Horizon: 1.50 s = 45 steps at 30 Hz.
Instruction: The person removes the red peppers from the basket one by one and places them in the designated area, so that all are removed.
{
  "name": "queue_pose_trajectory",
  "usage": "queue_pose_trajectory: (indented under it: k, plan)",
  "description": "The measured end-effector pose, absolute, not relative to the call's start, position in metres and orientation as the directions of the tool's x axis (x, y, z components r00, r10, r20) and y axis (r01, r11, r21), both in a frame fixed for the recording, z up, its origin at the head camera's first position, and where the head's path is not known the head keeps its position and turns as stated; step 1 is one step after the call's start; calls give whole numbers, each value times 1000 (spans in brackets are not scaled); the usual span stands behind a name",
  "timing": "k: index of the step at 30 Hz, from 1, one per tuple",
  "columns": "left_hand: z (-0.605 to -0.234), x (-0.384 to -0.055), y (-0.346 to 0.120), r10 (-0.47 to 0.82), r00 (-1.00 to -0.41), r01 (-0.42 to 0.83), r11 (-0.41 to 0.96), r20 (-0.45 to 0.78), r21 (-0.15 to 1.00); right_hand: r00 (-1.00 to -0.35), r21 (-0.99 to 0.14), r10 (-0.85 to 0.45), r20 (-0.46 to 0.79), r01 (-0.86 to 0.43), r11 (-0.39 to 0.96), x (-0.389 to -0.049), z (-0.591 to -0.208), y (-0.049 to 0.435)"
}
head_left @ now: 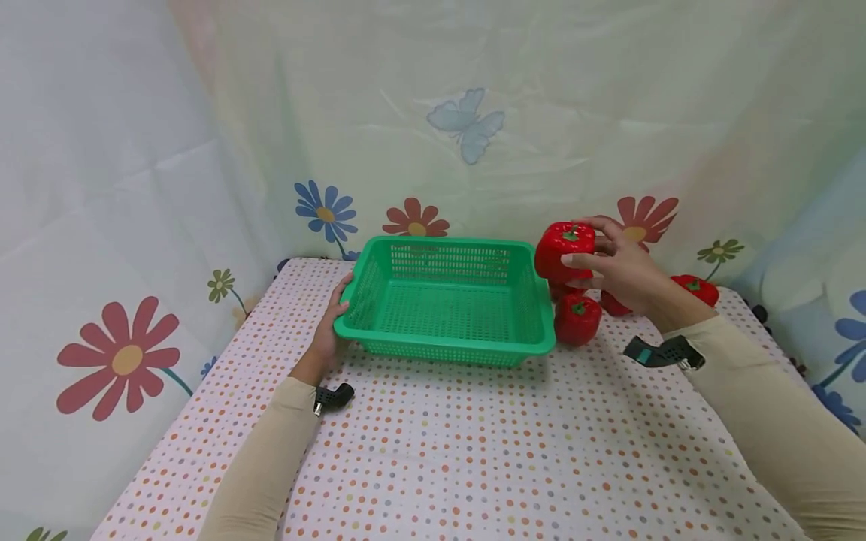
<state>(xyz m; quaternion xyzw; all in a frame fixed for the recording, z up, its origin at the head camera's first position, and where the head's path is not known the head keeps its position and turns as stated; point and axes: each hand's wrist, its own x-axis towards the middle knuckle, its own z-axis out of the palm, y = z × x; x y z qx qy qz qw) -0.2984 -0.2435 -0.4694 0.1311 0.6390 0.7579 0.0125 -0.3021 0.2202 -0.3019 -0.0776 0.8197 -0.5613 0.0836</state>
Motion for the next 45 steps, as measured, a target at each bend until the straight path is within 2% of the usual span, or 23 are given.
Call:
queue_pose_trajectory:
  k: [8,14,20,25,32,37,40,42,44,45]
  plan:
    - [-470,-299,-244,189,-965,141,-205,181,969,-987,-938,-152,-46,-10,347,-272,-338,286]
    - [-473,-296,-249,190,-965,139,-209,180,968,-998,-924,-58,-30,6,383,-260,-381,319]
    - [-476,-287,-259,164,-970,147,-201,181,968,-995,-919,-11,-96,84,385,-266,-420,325]
    - [-480,-278,-263,139,-977,131,-191,159,973,-993,-906,-12,-118,103,410,-272,-437,320]
    - [-478,-275,-267,160,-971,150,-177,178,973,-992,-894,2,-124,113,433,-273,-446,314]
    - [-471,-276,-269,171,-971,146,-146,170,979,-992,-858,8,-122,110,502,-265,-440,315]
    - [-463,-278,-271,186,-969,149,-70,160,986,-993,-825,6,-115,99,557,-256,-430,320]
    - [-453,-279,-271,195,-963,196,39,185,980,-997,-783,38,-70,78,617,-246,-423,321]
    - [-436,-276,-271,195,-955,272,264,225,925,-998,-721,63,10,36,692,-234,-416,318]
    - [-426,-273,-269,194,-949,308,405,248,861,-996,-682,64,68,0,731,-227,-412,314]
